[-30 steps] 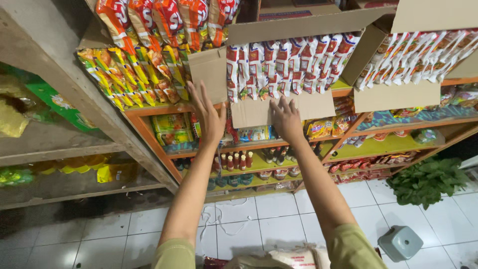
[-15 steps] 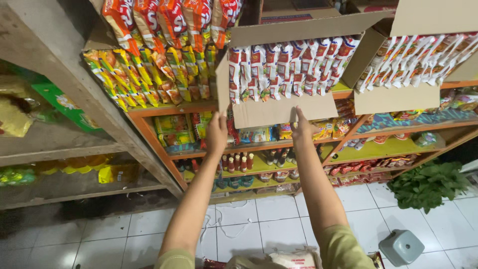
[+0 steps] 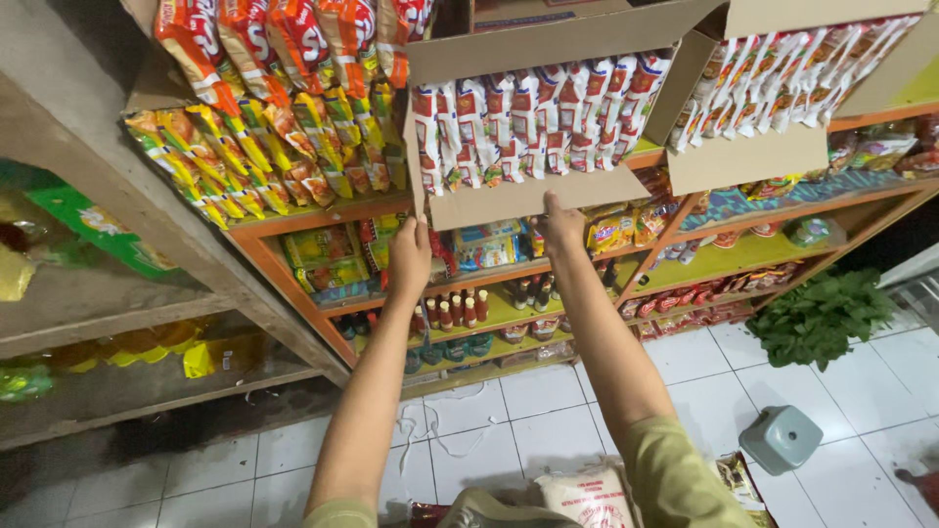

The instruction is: The person seals a cardboard box using adhesive tape by hand, applying the tape along the seams of the box to close it.

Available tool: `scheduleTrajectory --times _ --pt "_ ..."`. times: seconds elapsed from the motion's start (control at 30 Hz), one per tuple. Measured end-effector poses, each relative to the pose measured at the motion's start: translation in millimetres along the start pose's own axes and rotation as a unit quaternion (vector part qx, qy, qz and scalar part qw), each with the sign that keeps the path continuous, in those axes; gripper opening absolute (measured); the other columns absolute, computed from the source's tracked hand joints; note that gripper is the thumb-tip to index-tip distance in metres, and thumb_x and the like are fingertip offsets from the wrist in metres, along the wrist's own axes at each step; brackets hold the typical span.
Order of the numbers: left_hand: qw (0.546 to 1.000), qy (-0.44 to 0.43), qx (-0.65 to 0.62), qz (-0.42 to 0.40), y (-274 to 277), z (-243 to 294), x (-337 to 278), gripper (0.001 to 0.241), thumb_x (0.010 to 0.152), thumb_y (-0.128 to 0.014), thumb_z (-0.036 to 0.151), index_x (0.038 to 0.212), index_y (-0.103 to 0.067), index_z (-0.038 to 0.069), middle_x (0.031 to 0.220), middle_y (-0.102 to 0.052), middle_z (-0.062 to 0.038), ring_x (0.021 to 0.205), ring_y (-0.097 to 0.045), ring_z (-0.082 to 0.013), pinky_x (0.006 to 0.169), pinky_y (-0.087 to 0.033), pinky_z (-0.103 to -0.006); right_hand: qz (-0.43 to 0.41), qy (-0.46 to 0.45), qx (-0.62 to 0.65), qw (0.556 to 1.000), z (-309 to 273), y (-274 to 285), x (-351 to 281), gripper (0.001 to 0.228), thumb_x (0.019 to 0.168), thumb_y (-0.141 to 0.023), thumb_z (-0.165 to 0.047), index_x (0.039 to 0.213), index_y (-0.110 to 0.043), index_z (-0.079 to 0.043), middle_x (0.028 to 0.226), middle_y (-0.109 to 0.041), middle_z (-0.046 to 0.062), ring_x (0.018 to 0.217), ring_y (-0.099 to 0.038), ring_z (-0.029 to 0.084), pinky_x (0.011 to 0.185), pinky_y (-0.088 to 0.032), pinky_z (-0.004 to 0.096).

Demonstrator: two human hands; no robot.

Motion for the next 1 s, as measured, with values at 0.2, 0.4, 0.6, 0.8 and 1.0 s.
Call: scheduleTrajectory --times 0.2,0.4,0.6,0.8,1.0 --pt "0.998 -0.065 0.011 0.024 13.8 10.4 -2.1 0.029 0.106 -0.052 0.021 0.097 -0.063 -0.005 0.081 -0.066 -0.024 0.076 -0.066 -0.0416 0.068 -0.049 -0.0482 -0.021 -0.065 0.040 0.997 0.0 2.0 -30.5 0.022 0.098 -0.071 -0.016 0.108 -0.062 0.002 0.090 -0.071 0.013 0.065 -0.067 0.022 0.053 -0.053 0.033" --pt "0.998 -0.066 -0.011 0.020 9.6 23.0 -4.3 0.026 0.103 -0.052 0.019 0.110 -0.061 -0.004 0.095 -0.069 -0.024 0.083 -0.070 -0.0394 0.072 -0.051 -0.0494 0.114 0.092 -0.007 0.989 -43.6 68.1 -1.1 0.033 0.090 -0.074 -0.021 0.114 -0.062 -0.003 0.098 -0.068 0.006 0.080 -0.067 0.018 0.065 -0.057 0.035" --pt "0.993 -0.104 0.034 0.036 24.5 26.2 -10.5 0.045 0.107 -0.059 0.025 0.138 -0.054 -0.007 0.111 -0.069 -0.030 0.100 -0.068 -0.0438 0.083 -0.054 -0.0484 0.186 0.315 -0.274 0.890 -134.9 118.9 22.6 0.039 0.094 -0.077 -0.016 0.123 -0.065 0.007 0.106 -0.066 0.008 0.091 -0.064 0.017 0.079 -0.054 0.033" --pt "0.998 -0.014 -0.050 -0.043 5.1 7.8 -12.1 0.059 0.100 -0.061 0.030 0.148 -0.044 0.001 0.110 -0.072 -0.022 0.094 -0.073 -0.0287 0.081 -0.055 -0.0394 0.077 0.089 -0.299 0.947 -126.0 107.1 63.9 0.043 0.097 -0.067 -0.019 0.136 -0.060 -0.001 0.104 -0.068 0.005 0.079 -0.055 0.015 0.065 -0.042 0.031" --pt "0.998 -0.029 -0.041 -0.024 -3.2 -3.5 -1.8 0.037 0.103 -0.064 0.031 0.126 -0.063 0.002 0.085 -0.068 -0.018 0.072 -0.061 -0.0252 0.067 -0.050 -0.0394 0.025 0.127 -0.159 0.979 -132.6 78.2 62.3 0.039 0.094 -0.075 -0.009 0.127 -0.058 0.002 0.104 -0.073 0.001 0.091 -0.068 0.007 0.080 -0.054 0.021"
Point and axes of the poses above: each hand's wrist, its own x-axis towards the middle knuckle, its own y-axis out of the back of the hand, z = x × y, the point moved 9 cm from there along x, towards the middle knuckle
